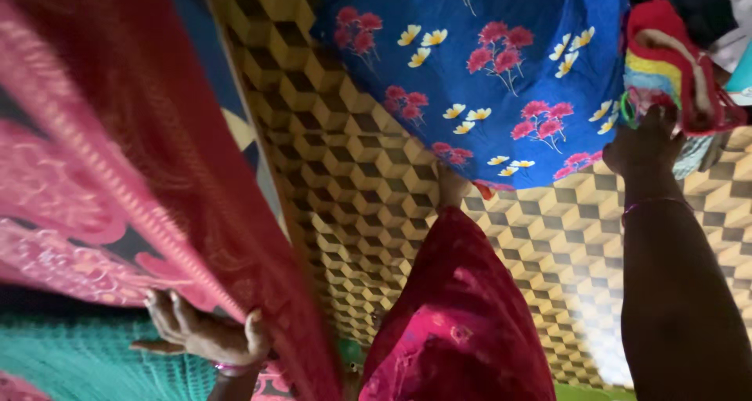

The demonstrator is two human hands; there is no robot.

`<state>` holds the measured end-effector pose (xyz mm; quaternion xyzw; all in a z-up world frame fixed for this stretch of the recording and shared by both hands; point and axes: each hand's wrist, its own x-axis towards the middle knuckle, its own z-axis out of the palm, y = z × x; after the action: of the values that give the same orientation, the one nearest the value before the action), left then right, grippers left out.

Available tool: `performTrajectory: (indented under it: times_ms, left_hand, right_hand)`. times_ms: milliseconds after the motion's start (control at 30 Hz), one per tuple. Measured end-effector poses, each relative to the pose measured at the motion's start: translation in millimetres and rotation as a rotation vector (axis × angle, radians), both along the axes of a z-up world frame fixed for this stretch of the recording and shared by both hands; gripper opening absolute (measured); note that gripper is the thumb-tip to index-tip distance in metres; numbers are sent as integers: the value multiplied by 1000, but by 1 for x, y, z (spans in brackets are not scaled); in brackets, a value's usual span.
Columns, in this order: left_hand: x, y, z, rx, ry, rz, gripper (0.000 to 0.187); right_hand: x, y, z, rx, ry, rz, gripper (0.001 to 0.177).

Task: The person smooths out a red patterned bedsheet on a bed by hand, tucks the edges into the frame, and folds blue and green fabrics on top of the sheet.

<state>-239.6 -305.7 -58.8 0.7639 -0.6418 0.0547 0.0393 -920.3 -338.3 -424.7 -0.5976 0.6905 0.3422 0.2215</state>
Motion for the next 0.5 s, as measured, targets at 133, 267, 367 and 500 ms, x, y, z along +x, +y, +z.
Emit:
performTrajectory:
  times_ms: [133, 267, 367, 500]
  left_hand:
    - [-10, -11, 2, -59, 50, -15, 93]
    - [-18, -20, -8, -128, 29, -40, 92]
    - [-16, -22, -13, -138, 39, -55, 92]
    - [-12, -14, -2, -113, 32, -65, 91]
  right_hand:
    - [-33, 26, -4, -198, -74, 285, 30]
    - [-21, -21, 16, -375, -269, 149, 36]
    - [-1, -76, 38, -609, -444, -17, 68]
    - [10, -99, 41, -596, -560, -393, 93]
